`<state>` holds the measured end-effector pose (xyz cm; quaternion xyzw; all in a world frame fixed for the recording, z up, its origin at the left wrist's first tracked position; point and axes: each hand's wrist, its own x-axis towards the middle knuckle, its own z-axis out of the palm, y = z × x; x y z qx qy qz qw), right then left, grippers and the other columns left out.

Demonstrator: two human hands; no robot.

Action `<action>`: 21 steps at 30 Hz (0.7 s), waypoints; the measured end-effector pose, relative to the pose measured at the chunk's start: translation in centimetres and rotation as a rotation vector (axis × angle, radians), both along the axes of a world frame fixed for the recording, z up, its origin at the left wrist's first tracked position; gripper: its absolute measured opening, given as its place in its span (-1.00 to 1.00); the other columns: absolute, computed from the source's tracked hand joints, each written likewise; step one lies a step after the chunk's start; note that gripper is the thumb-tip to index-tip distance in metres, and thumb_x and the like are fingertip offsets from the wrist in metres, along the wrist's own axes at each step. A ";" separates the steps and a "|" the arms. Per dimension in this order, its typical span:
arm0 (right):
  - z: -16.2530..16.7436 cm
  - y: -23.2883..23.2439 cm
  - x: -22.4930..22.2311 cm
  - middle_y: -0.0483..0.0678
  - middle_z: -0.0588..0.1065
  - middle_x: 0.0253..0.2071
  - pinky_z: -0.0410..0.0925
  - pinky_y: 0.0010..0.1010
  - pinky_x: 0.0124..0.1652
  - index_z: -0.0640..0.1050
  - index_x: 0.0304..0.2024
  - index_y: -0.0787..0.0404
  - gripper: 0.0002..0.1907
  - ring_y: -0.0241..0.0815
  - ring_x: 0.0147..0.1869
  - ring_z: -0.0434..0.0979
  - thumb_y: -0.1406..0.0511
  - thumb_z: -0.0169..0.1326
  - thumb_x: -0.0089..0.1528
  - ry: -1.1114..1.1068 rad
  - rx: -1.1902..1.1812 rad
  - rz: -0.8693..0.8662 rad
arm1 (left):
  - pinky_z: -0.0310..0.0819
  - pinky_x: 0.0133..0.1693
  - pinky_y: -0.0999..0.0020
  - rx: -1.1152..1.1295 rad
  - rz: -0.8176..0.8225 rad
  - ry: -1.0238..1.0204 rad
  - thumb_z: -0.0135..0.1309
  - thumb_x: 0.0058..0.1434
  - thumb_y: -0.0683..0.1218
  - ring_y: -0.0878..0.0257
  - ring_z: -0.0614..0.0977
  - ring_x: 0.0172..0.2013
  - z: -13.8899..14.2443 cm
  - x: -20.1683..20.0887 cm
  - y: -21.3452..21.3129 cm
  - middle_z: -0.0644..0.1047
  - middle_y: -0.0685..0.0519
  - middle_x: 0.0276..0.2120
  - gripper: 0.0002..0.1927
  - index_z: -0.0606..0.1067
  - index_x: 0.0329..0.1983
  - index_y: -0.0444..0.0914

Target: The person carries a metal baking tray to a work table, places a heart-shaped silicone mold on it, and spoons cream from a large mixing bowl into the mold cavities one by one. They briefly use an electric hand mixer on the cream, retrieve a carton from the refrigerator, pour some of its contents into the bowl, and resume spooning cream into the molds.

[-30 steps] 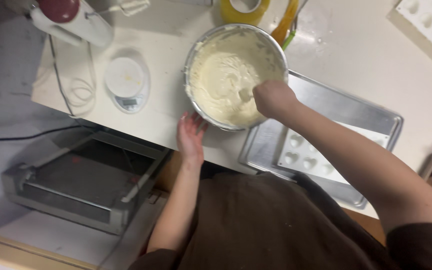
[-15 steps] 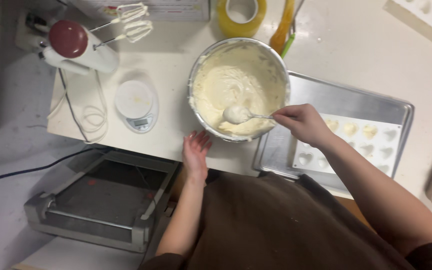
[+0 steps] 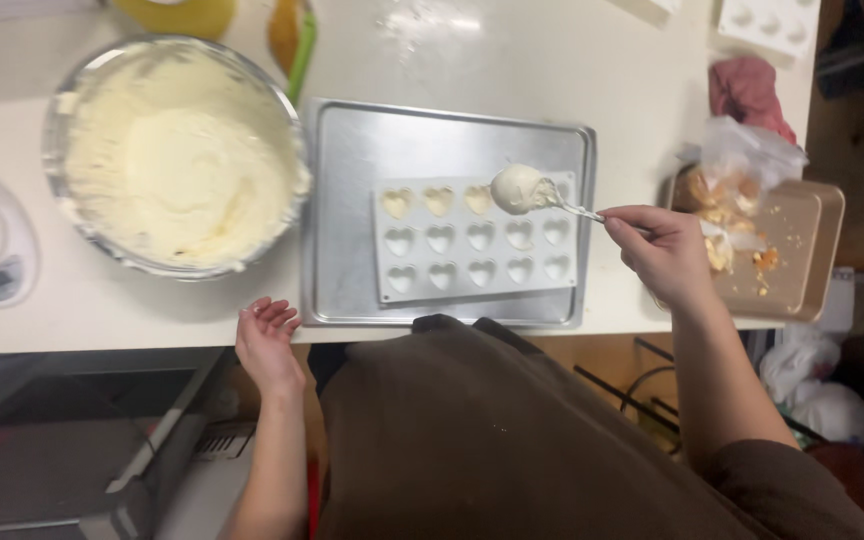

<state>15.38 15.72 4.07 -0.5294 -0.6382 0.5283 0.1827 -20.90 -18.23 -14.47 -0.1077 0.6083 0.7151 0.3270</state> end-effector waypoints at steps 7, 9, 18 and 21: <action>-8.2 0.6 2.2 -0.01 0.60 -0.31 0.36 -0.45 -0.29 0.66 -0.05 0.27 -0.85 -0.28 -0.32 0.54 0.36 0.17 0.36 -0.233 0.597 0.249 | 0.51 -0.16 0.35 -0.106 -0.143 0.135 -0.28 0.54 0.05 0.21 0.57 -0.20 0.0 3.9 5.0 0.54 -0.08 -0.17 -0.58 0.43 0.00 -0.39; -9.4 0.7 2.1 0.09 0.60 -0.30 0.40 -0.38 -0.21 0.67 -0.06 0.27 -0.85 -0.16 -0.26 0.59 0.35 0.17 0.36 -0.292 0.723 0.337 | 0.52 -0.14 0.36 -0.146 -0.204 0.190 -0.28 0.53 0.05 0.22 0.58 -0.18 -0.5 4.0 6.4 0.55 -0.07 -0.15 -0.58 0.44 0.02 -0.39; -10.6 2.2 2.3 0.02 0.61 -0.38 0.35 -0.49 -0.34 0.66 -0.06 0.27 -0.83 -0.32 -0.37 0.50 0.33 0.15 0.34 -0.167 0.296 0.152 | 0.51 -0.09 0.40 -0.198 -0.323 0.162 -0.26 0.53 0.06 0.29 0.58 -0.16 -1.7 2.6 8.7 0.58 -0.04 -0.10 -0.56 0.45 0.08 -0.39; -10.6 1.6 2.8 0.00 0.60 -0.36 0.31 -0.50 -0.36 0.67 -0.06 0.29 -0.83 -0.34 -0.40 0.46 0.35 0.17 0.33 -0.177 0.406 0.144 | 0.50 -0.09 0.42 -0.228 -0.361 0.150 -0.26 0.52 0.06 0.31 0.58 -0.17 -2.0 2.2 8.5 0.58 -0.02 -0.10 -0.56 0.46 0.08 -0.38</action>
